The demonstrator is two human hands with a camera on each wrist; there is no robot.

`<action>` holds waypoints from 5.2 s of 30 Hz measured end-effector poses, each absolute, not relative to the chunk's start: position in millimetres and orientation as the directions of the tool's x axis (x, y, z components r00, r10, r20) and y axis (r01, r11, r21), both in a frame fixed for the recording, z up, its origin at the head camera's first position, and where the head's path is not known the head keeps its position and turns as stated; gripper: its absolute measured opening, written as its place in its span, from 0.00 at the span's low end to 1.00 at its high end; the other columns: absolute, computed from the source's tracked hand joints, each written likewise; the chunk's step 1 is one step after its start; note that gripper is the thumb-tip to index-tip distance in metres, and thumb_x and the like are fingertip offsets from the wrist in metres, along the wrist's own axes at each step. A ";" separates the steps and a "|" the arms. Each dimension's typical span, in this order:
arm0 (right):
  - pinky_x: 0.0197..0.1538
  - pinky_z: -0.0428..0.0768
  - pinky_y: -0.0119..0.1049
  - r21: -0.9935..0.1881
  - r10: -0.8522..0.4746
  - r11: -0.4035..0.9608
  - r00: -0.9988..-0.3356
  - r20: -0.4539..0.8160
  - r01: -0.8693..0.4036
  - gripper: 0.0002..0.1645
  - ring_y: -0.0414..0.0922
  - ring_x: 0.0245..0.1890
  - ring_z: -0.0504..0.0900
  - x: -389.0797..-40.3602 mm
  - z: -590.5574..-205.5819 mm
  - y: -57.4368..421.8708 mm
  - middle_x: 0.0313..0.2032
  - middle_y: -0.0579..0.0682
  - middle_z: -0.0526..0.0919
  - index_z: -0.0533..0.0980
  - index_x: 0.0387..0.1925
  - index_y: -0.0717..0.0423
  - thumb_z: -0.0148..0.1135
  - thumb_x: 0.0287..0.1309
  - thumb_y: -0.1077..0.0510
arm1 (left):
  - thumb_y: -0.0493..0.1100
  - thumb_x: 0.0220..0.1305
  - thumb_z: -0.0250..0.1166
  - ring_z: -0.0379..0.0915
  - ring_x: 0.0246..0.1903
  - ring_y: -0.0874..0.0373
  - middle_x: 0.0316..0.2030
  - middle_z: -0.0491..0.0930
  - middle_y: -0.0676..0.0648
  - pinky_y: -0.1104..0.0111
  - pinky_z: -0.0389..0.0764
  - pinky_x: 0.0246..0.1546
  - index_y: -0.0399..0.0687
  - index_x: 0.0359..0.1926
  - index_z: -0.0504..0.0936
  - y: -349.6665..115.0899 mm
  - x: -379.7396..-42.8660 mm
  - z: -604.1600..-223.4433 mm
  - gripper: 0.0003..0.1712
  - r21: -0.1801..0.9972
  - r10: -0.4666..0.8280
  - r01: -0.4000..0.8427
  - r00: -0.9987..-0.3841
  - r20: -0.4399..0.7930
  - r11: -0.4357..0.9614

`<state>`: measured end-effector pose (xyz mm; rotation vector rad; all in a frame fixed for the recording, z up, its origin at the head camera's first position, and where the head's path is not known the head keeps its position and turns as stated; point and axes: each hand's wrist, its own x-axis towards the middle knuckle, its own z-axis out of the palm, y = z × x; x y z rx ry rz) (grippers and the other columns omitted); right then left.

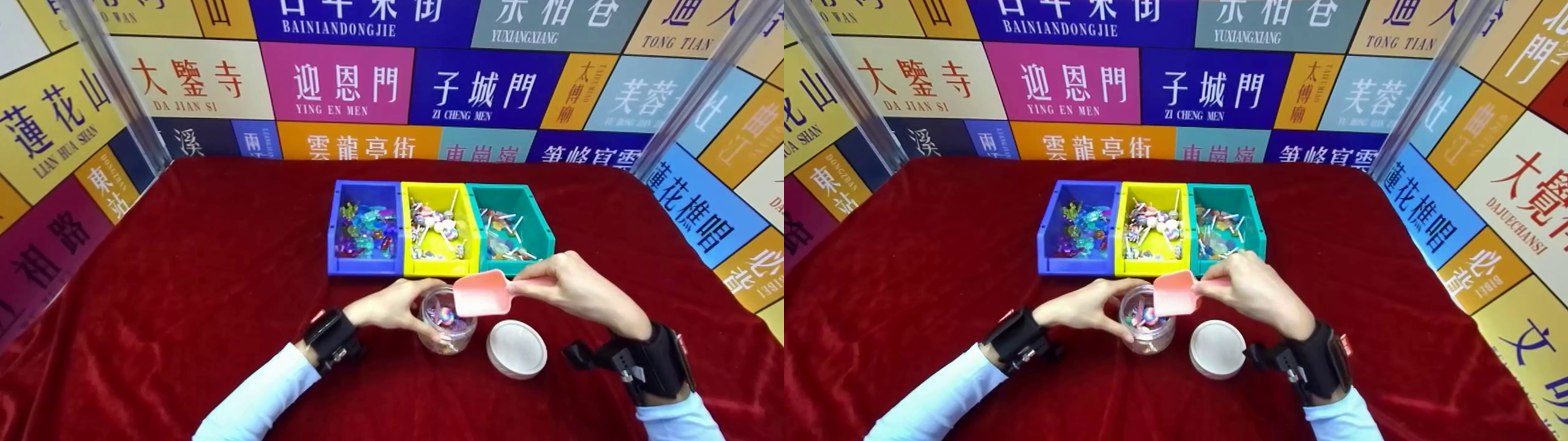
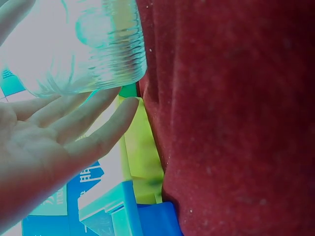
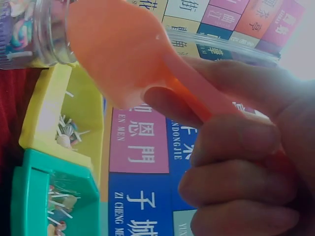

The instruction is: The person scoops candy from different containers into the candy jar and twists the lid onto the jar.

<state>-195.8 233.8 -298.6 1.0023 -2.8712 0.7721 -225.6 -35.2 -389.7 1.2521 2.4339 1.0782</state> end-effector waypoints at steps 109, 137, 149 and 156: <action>0.12 0.56 0.25 -0.594 -0.213 0.803 -0.953 -0.217 -0.044 0.20 0.36 0.07 0.57 -309.8 -328.6 149.2 0.08 0.41 0.57 0.62 0.07 0.54 0.52 0.51 0.60 | 0.22 0.48 0.49 0.64 0.53 0.36 0.56 0.63 0.27 0.54 0.66 0.55 0.23 0.61 0.55 -114.4 -272.4 -386.6 0.34 0.622 0.065 0.255 -0.948 0.312 0.740; 0.16 0.60 0.27 -0.248 -0.293 0.934 -0.949 -0.115 -0.258 0.20 0.41 0.14 0.62 -321.4 -326.1 132.5 0.14 0.46 0.63 0.60 0.09 0.51 0.48 0.54 0.61 | 0.24 0.51 0.49 0.62 0.54 0.38 0.56 0.62 0.27 0.55 0.64 0.57 0.22 0.60 0.55 -117.4 -274.3 -388.8 0.32 0.621 0.068 0.256 -0.948 0.310 0.741; 0.19 0.67 0.34 -0.192 -0.341 0.929 -0.934 -0.106 -0.318 0.14 0.46 0.17 0.66 -344.3 -344.7 134.1 0.18 0.53 0.68 0.64 0.12 0.57 0.46 0.51 0.64 | 0.23 0.50 0.49 0.62 0.54 0.37 0.57 0.62 0.27 0.55 0.64 0.57 0.23 0.61 0.54 -116.6 -273.5 -385.1 0.33 0.617 0.078 0.259 -0.949 0.305 0.743; 0.22 0.73 0.43 -0.184 -0.400 0.902 -0.917 -0.009 -0.391 0.14 0.51 0.18 0.72 -378.8 -386.1 152.0 0.17 0.53 0.71 0.69 0.15 0.57 0.50 0.53 0.56 | 0.23 0.51 0.49 0.63 0.54 0.37 0.56 0.63 0.27 0.55 0.64 0.57 0.22 0.60 0.55 -116.3 -273.9 -385.8 0.32 0.618 0.069 0.255 -0.949 0.308 0.744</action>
